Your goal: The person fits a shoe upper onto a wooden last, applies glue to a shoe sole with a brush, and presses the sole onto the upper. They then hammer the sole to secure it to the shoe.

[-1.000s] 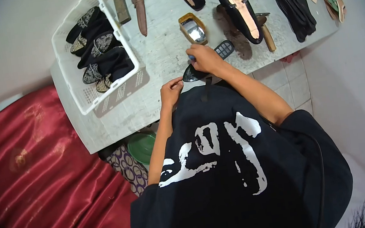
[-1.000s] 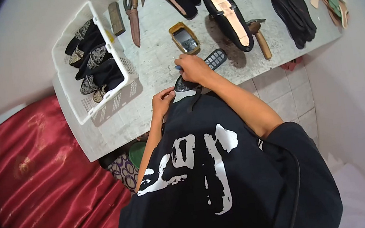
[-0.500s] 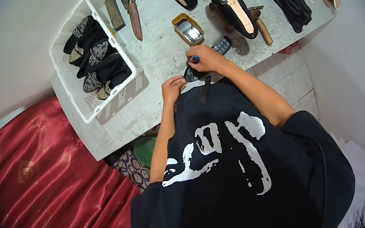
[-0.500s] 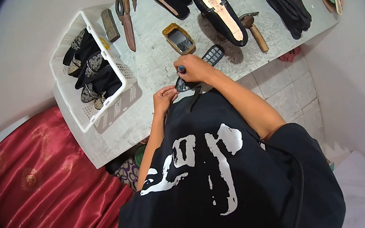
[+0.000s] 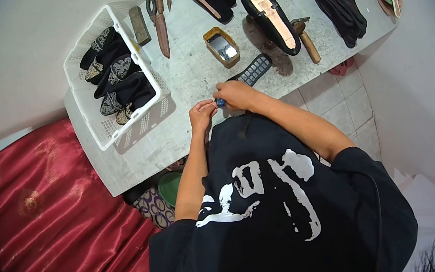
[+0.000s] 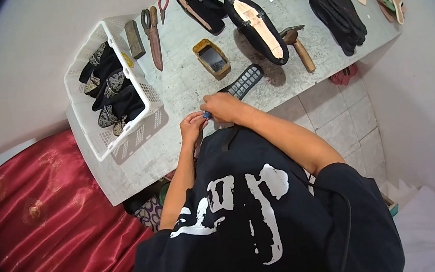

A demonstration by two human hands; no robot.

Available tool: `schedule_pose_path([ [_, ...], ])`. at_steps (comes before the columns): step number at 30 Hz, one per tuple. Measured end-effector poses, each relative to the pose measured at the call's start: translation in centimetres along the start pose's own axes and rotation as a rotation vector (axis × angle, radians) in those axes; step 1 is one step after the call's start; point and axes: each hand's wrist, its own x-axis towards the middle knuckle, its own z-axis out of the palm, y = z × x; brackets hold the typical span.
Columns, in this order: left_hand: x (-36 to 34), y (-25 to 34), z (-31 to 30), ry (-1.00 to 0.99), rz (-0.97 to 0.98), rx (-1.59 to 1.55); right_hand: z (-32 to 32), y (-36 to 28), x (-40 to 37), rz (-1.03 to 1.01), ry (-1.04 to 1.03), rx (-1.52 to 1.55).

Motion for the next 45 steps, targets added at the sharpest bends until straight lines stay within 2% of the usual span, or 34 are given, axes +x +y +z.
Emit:
schedule_pose_path([
  [1,-0.3,0.1,0.1,0.004,0.007,-0.006,0.2,-0.3,-0.5,-0.042,0.058,0.051],
  [4,-1.3,0.5,-0.1,0.018,0.015,-0.002,-0.9,2.7,-1.8,0.171,0.105,0.290],
  [6,-1.2,0.0,-0.2,0.000,0.041,-0.023,-3.0,4.6,-2.6,0.354,0.248,0.276],
  [7,-0.9,-0.1,-0.3,-0.006,0.043,-0.012,-3.9,4.8,-2.9,0.364,0.281,0.130],
  [10,-0.6,-0.2,-0.6,-0.007,0.019,0.006,-4.8,3.7,-2.7,0.317,0.362,0.189],
  [11,-0.5,0.0,-0.9,-0.007,0.009,0.010,-5.0,2.7,-2.8,0.459,0.239,0.425],
  [12,-0.3,0.0,-1.1,-0.011,-0.002,0.015,-4.6,2.2,-2.9,0.489,0.162,0.406],
  [14,0.3,0.0,-1.1,-0.023,-0.029,0.025,-2.9,2.6,-3.5,0.359,0.125,0.361],
  [15,0.4,0.0,-1.1,-0.030,-0.027,0.021,-2.7,2.5,-3.8,0.380,0.136,0.365],
  [18,0.3,-0.3,-1.2,-0.034,-0.030,0.010,-3.0,3.1,-4.0,0.487,0.318,0.277],
  [19,0.3,-0.2,-1.3,-0.032,-0.031,0.012,-3.3,3.3,-3.6,0.433,0.392,0.168],
  [22,0.5,-0.1,-1.2,-0.017,-0.080,-0.002,-4.2,2.7,-2.1,0.441,0.314,0.339],
  [23,0.3,0.5,-1.0,-0.013,-0.102,-0.001,-4.5,1.7,-1.7,0.522,0.188,0.417],
  [26,0.6,1.0,-1.1,-0.015,-0.146,-0.005,-2.8,2.0,-2.3,0.303,0.062,0.486],
  [29,0.3,1.3,-1.0,-0.008,-0.152,-0.003,-4.5,3.0,-3.0,0.589,0.034,0.376],
  [32,0.1,1.7,-0.8,-0.002,-0.161,0.001,-4.9,3.4,-3.0,0.487,0.141,0.140],
  [33,0.2,1.8,-0.8,-0.005,-0.167,0.004,-4.7,3.2,-2.8,0.318,0.216,0.113],
  [36,0.1,1.8,-0.8,-0.017,-0.175,0.016,-5.3,1.2,-1.8,0.344,-0.035,0.437],
  [37,0.0,2.0,-0.7,-0.014,-0.175,0.022,-4.5,1.6,-2.2,0.336,-0.076,0.434],
  [40,0.1,1.9,-0.5,-0.009,-0.158,0.032,-5.2,2.2,-3.3,0.359,0.084,0.216],
  [41,0.0,1.7,-0.6,-0.002,-0.150,0.030,-5.7,2.8,-3.3,0.362,0.142,0.048],
  [44,0.0,1.7,-0.8,-0.015,-0.152,-0.007,-6.9,3.3,-2.7,0.427,0.251,0.161],
  [45,0.0,1.8,-0.8,-0.021,-0.162,-0.010,-7.2,2.8,-2.1,0.441,0.216,0.208],
])
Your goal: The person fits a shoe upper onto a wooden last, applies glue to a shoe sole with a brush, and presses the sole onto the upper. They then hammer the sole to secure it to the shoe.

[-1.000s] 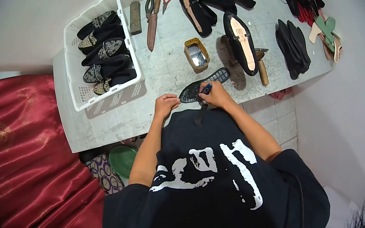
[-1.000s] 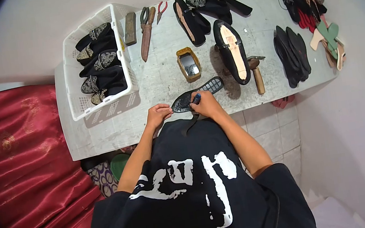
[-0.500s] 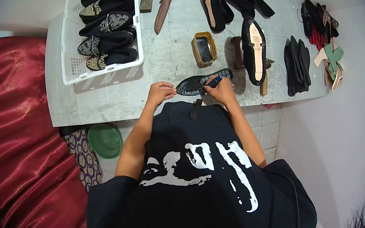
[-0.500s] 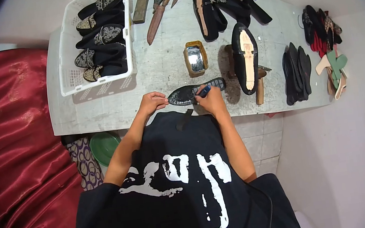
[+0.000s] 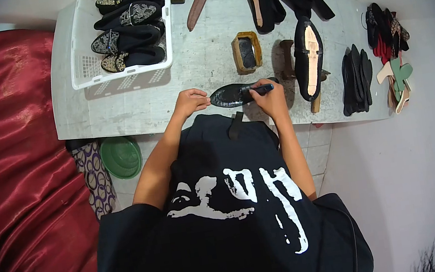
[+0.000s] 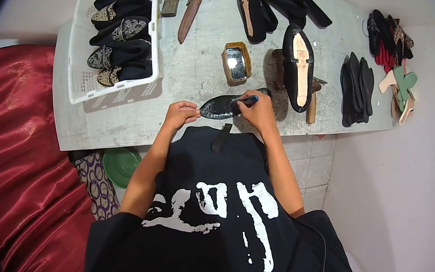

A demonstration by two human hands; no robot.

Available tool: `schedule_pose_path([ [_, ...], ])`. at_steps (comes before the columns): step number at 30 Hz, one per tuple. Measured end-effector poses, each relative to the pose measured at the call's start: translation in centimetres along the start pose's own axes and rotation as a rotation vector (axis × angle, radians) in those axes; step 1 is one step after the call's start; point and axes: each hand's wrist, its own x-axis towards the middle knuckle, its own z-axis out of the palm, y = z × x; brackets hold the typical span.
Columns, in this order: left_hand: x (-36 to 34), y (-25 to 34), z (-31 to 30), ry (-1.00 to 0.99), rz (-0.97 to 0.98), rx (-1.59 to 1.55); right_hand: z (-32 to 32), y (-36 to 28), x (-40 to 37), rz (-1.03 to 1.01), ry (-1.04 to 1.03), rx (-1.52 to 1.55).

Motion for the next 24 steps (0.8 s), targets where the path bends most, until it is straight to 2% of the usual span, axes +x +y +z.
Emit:
schedule_pose_path([
  [3,-0.1,0.3,0.2,0.016,-0.002,0.046,2.1,-0.6,0.5,-0.041,0.029,0.057],
  [7,0.0,-0.2,0.2,0.014,0.022,0.015,2.7,0.3,0.7,-0.089,-0.014,-0.019],
  [11,-0.5,0.2,0.2,0.020,0.010,0.007,0.6,-0.2,0.1,0.145,-0.249,-0.129],
  [16,0.1,0.0,-0.1,0.009,0.001,-0.012,1.6,-0.1,0.7,0.002,-0.022,0.067],
  [20,0.3,0.1,0.0,0.009,0.012,-0.006,2.3,0.6,-0.3,-0.166,-0.064,-0.026],
  [23,0.4,-0.5,-0.2,0.003,0.008,-0.027,1.8,0.5,-1.7,-0.113,-0.180,-0.146],
  [24,0.4,-0.4,-0.1,0.004,0.008,-0.023,1.9,0.5,-1.5,-0.104,-0.152,-0.113],
])
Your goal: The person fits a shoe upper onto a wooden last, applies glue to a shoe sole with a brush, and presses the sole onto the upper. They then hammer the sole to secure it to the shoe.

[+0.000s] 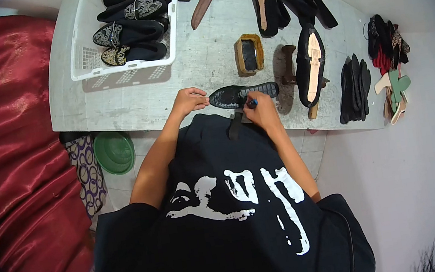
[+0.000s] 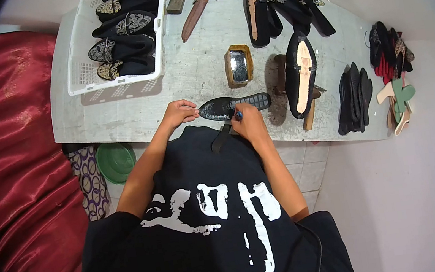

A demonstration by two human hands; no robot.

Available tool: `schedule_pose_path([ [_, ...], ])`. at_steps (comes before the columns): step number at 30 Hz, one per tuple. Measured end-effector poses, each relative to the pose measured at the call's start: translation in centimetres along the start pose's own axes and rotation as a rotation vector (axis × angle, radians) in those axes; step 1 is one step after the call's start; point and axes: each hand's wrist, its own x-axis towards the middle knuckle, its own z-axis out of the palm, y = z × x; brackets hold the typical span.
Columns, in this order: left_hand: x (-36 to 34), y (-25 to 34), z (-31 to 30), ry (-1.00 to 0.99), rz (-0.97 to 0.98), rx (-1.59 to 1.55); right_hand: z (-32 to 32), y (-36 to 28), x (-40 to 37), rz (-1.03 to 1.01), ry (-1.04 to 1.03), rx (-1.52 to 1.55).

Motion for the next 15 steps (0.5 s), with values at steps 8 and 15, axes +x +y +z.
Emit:
schedule_pose_path([
  [8,0.0,0.4,0.2,-0.002,-0.008,-0.008,0.3,0.5,1.9,-0.023,0.120,0.091],
  [15,-0.1,0.3,0.1,-0.004,-0.003,0.011,-0.4,2.3,1.9,0.234,-0.051,0.125],
])
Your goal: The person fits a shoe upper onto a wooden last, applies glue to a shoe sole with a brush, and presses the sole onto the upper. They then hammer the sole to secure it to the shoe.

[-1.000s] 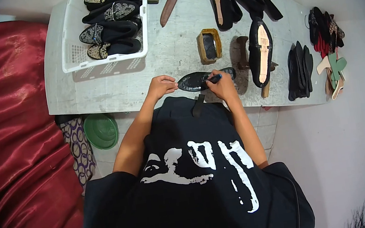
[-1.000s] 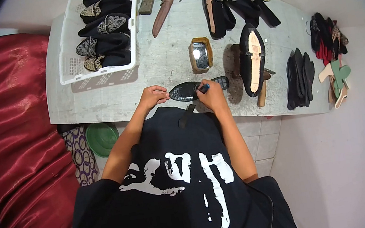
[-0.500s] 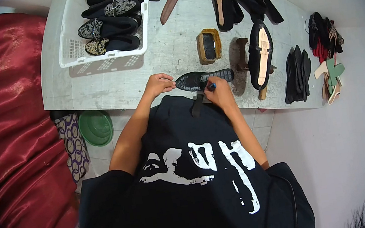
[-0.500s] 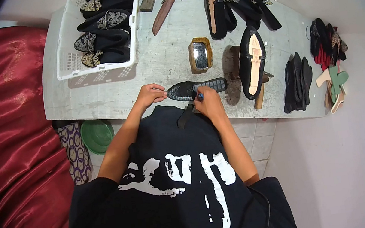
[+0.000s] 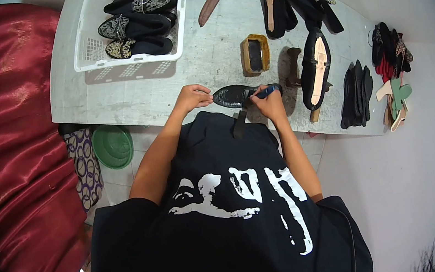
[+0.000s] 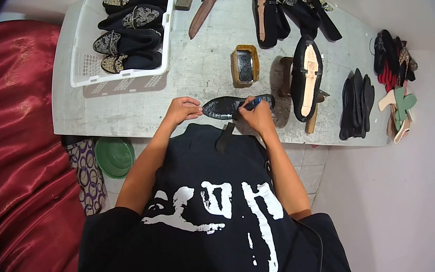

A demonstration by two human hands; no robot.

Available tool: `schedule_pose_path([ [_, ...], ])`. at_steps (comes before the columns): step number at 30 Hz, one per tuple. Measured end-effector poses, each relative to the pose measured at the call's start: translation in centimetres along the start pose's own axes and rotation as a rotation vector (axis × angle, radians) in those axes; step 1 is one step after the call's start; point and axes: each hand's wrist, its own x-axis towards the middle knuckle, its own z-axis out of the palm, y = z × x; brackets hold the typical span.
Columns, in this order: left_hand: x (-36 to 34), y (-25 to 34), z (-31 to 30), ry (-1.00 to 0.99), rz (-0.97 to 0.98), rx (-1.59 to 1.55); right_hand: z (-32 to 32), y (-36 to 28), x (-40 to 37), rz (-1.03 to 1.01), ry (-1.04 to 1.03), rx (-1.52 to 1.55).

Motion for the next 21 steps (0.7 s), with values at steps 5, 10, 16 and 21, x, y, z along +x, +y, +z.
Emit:
schedule_pose_path([
  [5,-0.2,0.4,0.2,0.006,-0.011,0.025,1.2,0.2,2.5,0.157,0.142,0.150],
  [10,-0.2,0.2,0.0,-0.015,0.005,-0.001,2.1,1.3,2.0,0.096,0.199,0.137],
  [16,-0.2,0.2,0.1,-0.007,-0.004,0.025,1.1,1.6,-0.4,0.187,0.130,0.058],
  [21,-0.1,0.2,0.0,-0.007,-0.005,0.011,0.8,-0.5,0.2,0.084,0.161,0.074],
])
